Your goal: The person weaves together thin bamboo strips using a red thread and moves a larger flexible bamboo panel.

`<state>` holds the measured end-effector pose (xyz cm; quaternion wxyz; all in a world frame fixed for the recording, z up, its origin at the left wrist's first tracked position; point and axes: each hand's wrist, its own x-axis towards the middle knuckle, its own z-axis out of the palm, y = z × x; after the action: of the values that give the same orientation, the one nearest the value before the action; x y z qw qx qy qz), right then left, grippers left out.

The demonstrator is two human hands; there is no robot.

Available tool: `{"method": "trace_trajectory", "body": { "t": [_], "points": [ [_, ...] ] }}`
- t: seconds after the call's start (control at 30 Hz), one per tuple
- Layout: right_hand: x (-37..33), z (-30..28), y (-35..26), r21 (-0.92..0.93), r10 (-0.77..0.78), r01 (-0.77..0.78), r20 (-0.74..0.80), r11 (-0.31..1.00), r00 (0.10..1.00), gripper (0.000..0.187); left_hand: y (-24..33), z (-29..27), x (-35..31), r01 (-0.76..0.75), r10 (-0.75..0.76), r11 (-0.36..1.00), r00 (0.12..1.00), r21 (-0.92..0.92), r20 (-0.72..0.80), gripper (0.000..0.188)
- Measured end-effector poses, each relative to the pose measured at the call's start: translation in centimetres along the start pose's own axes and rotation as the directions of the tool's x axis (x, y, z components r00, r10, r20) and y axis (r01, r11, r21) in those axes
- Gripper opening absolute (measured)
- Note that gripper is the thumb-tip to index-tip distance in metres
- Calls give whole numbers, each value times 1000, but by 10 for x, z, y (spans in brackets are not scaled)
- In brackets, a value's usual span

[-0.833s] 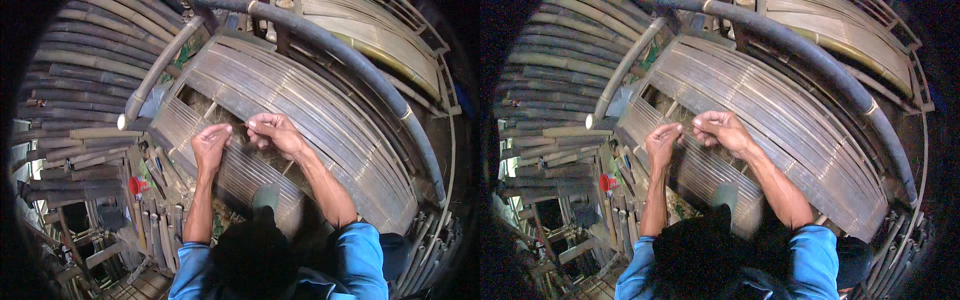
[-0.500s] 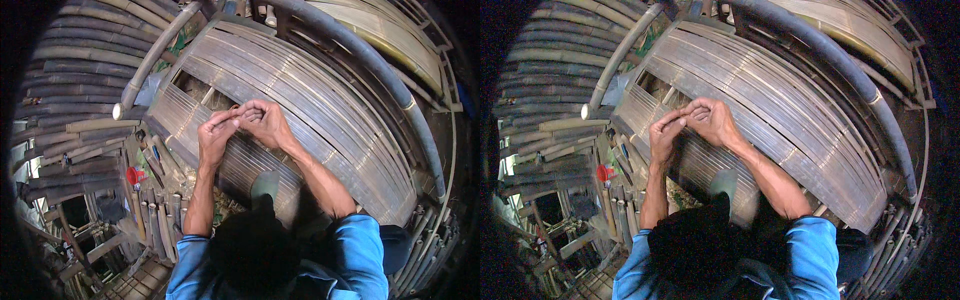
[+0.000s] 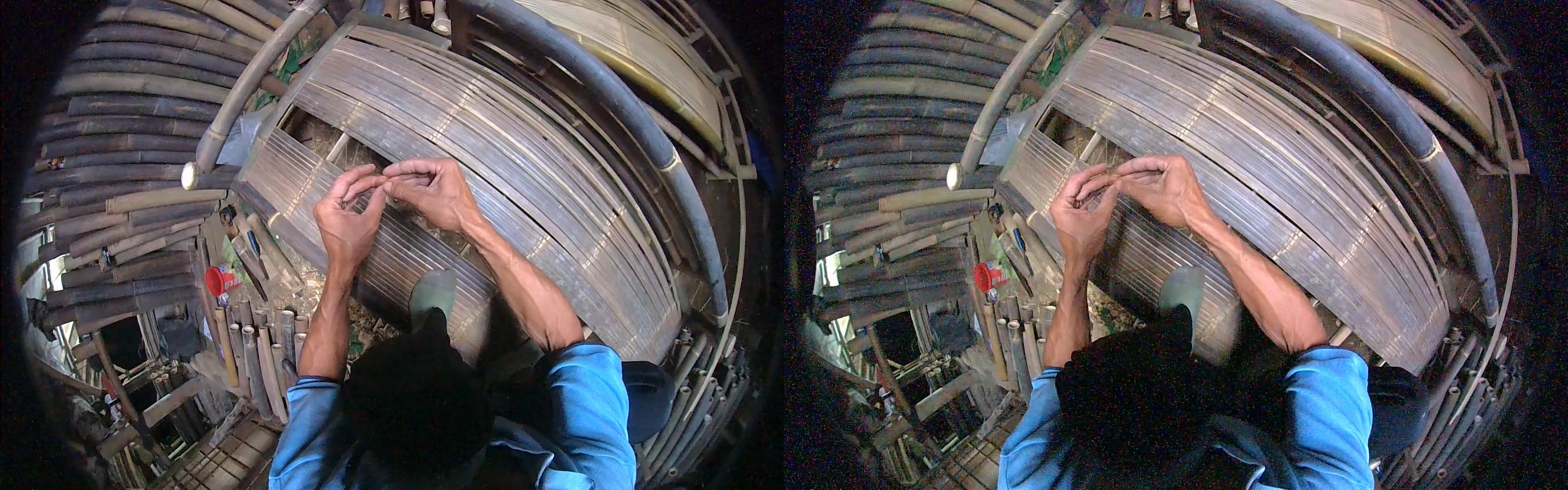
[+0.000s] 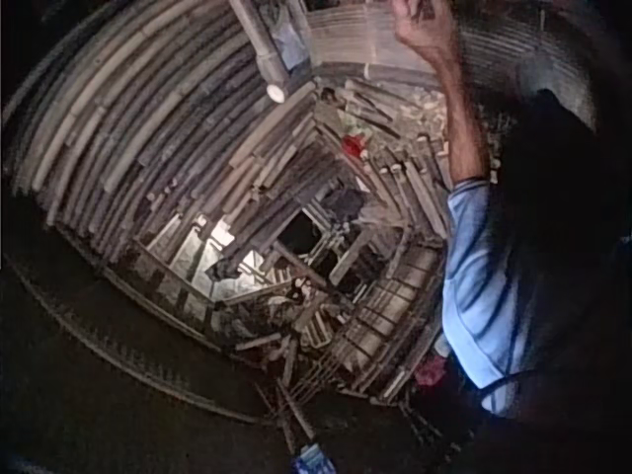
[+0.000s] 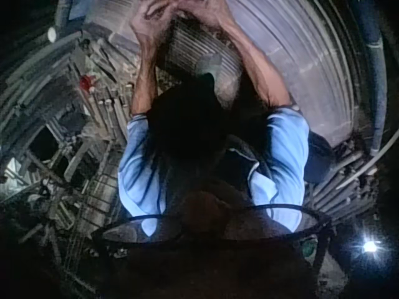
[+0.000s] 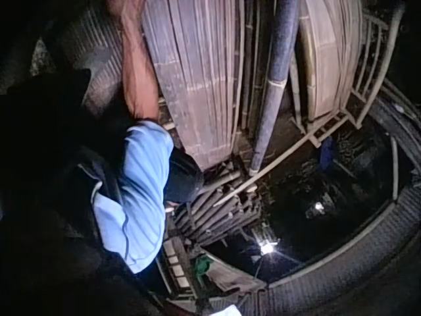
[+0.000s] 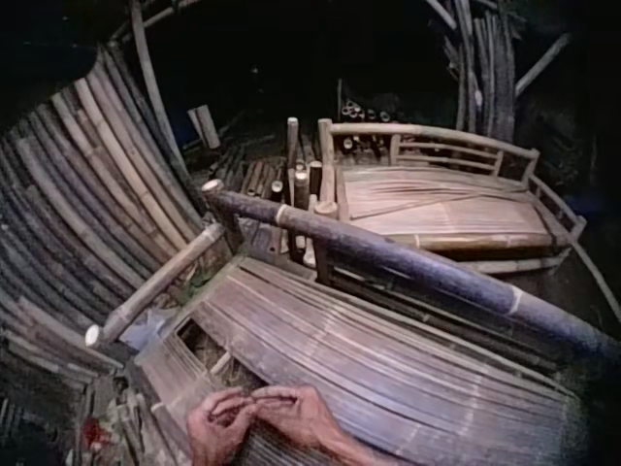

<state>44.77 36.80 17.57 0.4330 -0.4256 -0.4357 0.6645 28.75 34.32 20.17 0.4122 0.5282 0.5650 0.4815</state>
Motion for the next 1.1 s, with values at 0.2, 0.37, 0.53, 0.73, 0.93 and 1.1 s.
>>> {"method": "trace_trajectory", "body": {
  "t": [0.2,0.37,0.53,0.73,0.93,1.1],
  "points": [
    [-2,4,-4,-143,-23,6,-120,990,993,18,-9,0,2,73,-74,973,997,-217,2,37],
    [-1,7,3,-230,-270,232,-150,945,951,11,-4,-3,4,163,-169,954,986,-251,-2,38],
    [-4,1,-5,-399,-364,318,-43,860,930,11,-9,-6,8,221,-230,915,973,-338,13,36],
    [-4,5,-3,-523,-478,419,24,742,878,16,-7,-10,4,282,-298,886,954,-369,14,36],
    [-7,10,-13,-377,-281,242,-52,894,958,17,-26,-13,-5,21,-6,998,971,58,-240,51],
    [-7,9,-20,-231,-157,131,-100,964,982,18,4,-9,-24,378,-392,906,919,-189,-44,68]
  ]
}}
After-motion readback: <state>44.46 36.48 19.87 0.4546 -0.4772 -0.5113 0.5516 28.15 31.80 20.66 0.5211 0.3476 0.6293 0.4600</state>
